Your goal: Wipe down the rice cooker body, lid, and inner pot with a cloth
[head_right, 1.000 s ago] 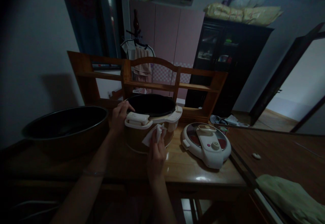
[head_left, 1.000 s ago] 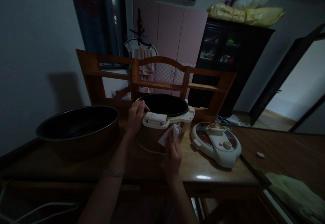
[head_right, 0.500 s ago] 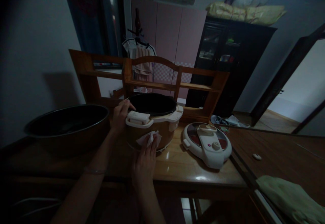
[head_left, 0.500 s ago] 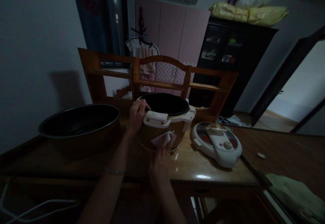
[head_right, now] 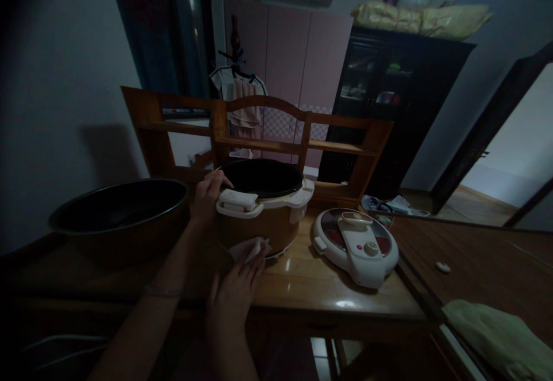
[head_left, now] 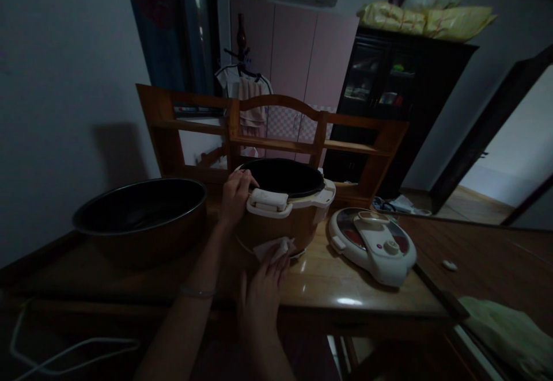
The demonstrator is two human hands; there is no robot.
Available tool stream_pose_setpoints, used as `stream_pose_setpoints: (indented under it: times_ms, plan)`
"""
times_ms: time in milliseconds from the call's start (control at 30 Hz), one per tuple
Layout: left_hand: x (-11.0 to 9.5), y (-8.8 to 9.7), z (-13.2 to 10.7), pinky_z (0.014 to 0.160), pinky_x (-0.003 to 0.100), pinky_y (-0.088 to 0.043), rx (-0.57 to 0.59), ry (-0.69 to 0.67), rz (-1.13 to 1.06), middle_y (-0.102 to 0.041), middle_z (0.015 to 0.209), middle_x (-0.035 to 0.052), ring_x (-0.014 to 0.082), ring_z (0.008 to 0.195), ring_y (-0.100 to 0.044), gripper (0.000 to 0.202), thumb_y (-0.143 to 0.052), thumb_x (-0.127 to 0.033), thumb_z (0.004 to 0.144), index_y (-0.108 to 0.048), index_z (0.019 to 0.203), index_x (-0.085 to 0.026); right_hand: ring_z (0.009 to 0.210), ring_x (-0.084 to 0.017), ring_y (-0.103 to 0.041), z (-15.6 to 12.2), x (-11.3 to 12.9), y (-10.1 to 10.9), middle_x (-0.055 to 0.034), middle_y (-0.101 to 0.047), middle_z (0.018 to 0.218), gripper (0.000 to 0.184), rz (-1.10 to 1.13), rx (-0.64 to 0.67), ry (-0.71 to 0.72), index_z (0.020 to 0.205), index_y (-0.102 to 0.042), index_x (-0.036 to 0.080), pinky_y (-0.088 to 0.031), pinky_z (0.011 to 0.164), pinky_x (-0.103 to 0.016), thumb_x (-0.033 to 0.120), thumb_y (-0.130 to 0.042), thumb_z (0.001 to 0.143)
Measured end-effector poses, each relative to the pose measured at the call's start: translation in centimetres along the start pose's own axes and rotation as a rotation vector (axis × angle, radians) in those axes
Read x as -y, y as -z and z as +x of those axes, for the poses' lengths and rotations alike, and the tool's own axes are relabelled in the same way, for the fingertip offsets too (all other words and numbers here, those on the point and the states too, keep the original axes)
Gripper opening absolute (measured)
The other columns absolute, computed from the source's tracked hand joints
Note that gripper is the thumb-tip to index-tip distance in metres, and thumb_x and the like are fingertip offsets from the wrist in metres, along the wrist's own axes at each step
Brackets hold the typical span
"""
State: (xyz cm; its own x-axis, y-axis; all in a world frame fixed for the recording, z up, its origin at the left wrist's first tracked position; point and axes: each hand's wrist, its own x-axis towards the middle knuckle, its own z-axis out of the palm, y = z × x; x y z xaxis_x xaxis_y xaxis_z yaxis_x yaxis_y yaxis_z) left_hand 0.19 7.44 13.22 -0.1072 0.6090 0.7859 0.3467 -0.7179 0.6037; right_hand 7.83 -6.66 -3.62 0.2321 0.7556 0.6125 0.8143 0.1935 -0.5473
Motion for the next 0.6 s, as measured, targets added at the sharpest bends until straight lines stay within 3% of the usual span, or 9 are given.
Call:
stream_pose_setpoints:
  times_ms: [133, 267, 433, 600]
  plan:
    - [-0.1, 0.1, 0.0, 0.096, 0.034, -0.039, 0.004, 0.015, 0.019, -0.062, 0.082, 0.002, 0.0208, 0.094, -0.059, 0.045, -0.036, -0.042, 0.1, -0.059, 0.065, -0.024, 0.148, -0.041, -0.003, 0.8, -0.7, 0.8, -0.0314, -0.014, 0.157, 0.083, 0.039, 0.028, -0.126, 0.153, -0.011, -0.004, -0.023, 0.113, -0.064, 0.048, -0.044, 0.097]
    - [-0.1, 0.1, 0.0, 0.095, 0.034, -0.041, 0.005, 0.024, 0.023, -0.063, 0.083, 0.0025, 0.0211, 0.093, -0.059, 0.046, -0.035, -0.045, 0.1, -0.059, 0.066, -0.024, 0.149, -0.037, -0.006, 3.2, -1.7, 2.6, -0.0315, -0.023, 0.155, 0.085, 0.139, -0.03, -0.164, 0.153, -0.001, -0.003, -0.023, 0.113, -0.061, 0.049, -0.039, 0.099]
    - [0.0, 0.1, 0.0, 0.093, 0.034, -0.042, -0.004, 0.002, 0.004, -0.062, 0.082, 0.0022, 0.0208, 0.091, -0.059, 0.045, -0.037, -0.042, 0.1, -0.06, 0.065, -0.024, 0.15, -0.031, 0.001, 6.5, -4.3, 4.5, -0.0209, -0.001, 0.162, 0.079, 0.319, -0.055, -0.222, 0.155, 0.008, 0.005, -0.013, 0.118, -0.058, 0.044, -0.033, 0.099]
    - [0.3, -0.1, 0.0, 0.093, 0.034, -0.04, -0.023, -0.025, -0.011, -0.062, 0.08, 0.002, 0.0203, 0.09, -0.058, 0.044, -0.037, -0.039, 0.099, -0.06, 0.065, -0.024, 0.151, -0.026, 0.001, 6.5, -5.2, 4.8, -0.0136, 0.005, 0.163, 0.078, 0.407, 0.01, -0.262, 0.155, 0.008, 0.008, -0.011, 0.12, -0.051, 0.033, -0.035, 0.095]
